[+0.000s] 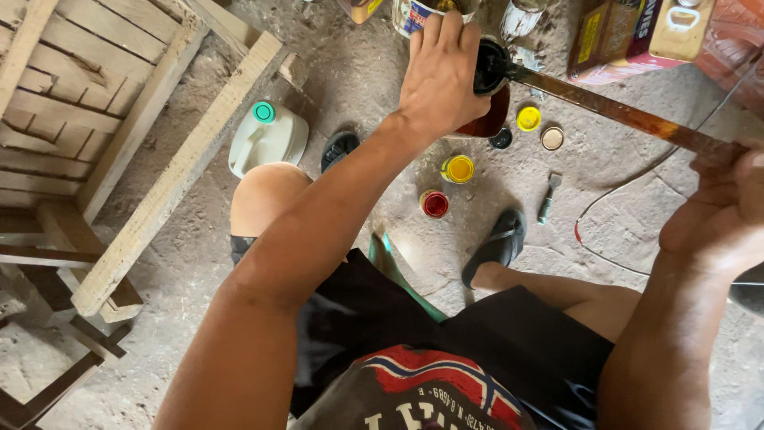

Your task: The person sits on a small stool and stirs a dark liquid stain in a plastic container with a wooden stick. They open small cans of pigment, pour contents into the container, and keep stirring while occasionally walking across the workshop with the container.

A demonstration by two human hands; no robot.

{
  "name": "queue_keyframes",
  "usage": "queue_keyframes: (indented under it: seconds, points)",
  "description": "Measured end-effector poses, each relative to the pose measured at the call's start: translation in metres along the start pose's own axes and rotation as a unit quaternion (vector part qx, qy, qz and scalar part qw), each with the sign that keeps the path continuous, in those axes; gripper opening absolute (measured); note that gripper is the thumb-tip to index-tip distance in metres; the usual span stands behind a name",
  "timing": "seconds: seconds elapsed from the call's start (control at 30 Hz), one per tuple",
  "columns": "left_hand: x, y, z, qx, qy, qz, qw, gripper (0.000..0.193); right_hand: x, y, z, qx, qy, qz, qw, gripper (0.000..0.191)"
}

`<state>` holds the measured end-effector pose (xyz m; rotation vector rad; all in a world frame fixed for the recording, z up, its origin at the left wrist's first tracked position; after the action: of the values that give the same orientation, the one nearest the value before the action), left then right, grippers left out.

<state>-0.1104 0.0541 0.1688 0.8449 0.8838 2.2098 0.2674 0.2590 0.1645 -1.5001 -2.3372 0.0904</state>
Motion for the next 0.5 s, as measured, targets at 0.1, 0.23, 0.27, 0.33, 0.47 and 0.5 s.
queue_keyframes:
  seconds: [0.1, 0.23, 0.27, 0.33, 0.47, 0.5]
  points:
    - [0.001, 0.002, -0.004, 0.004, 0.005, -0.002, 1.000, 0.063, 0.000, 0.003, 0.010, 0.035, -0.045, 0.036, 0.998, 0.013]
    - [0.002, 0.004, -0.007, -0.001, 0.004, -0.004, 1.000, 0.066, 0.000, -0.049, -0.016, 0.004, 0.003, -0.030, 1.000, 0.009]
    - [0.002, 0.005, -0.007, 0.002, 0.000, -0.001, 1.000, 0.066, -0.003, -0.072, -0.029, -0.057, 0.034, -0.086, 0.994, 0.007]
    - [0.002, 0.006, -0.006, 0.010, -0.007, 0.006, 1.000, 0.068, -0.019, -0.120, -0.057, -0.187, 0.101, -0.191, 0.958, 0.010]
    - [0.001, 0.001, -0.008, 0.027, -0.017, -0.005, 0.999, 0.074, -0.039, -0.204, -0.095, -0.298, 0.229, -0.393, 0.839, 0.018]
    - [0.001, -0.002, -0.011, 0.035, -0.008, -0.018, 0.999, 0.073, -0.048, -0.215, -0.102, -0.318, 0.256, -0.429, 0.806, 0.019]
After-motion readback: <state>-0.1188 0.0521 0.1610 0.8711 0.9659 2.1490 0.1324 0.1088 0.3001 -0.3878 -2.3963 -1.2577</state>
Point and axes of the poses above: each hand's wrist, its own x-axis towards the middle knuckle, its own y-axis out of the back of the hand, z = x × y, the point moved 10 cm from there along x, towards the middle knuckle, and after that the axes turned 8 degrees about y, right-handed, at the moved point
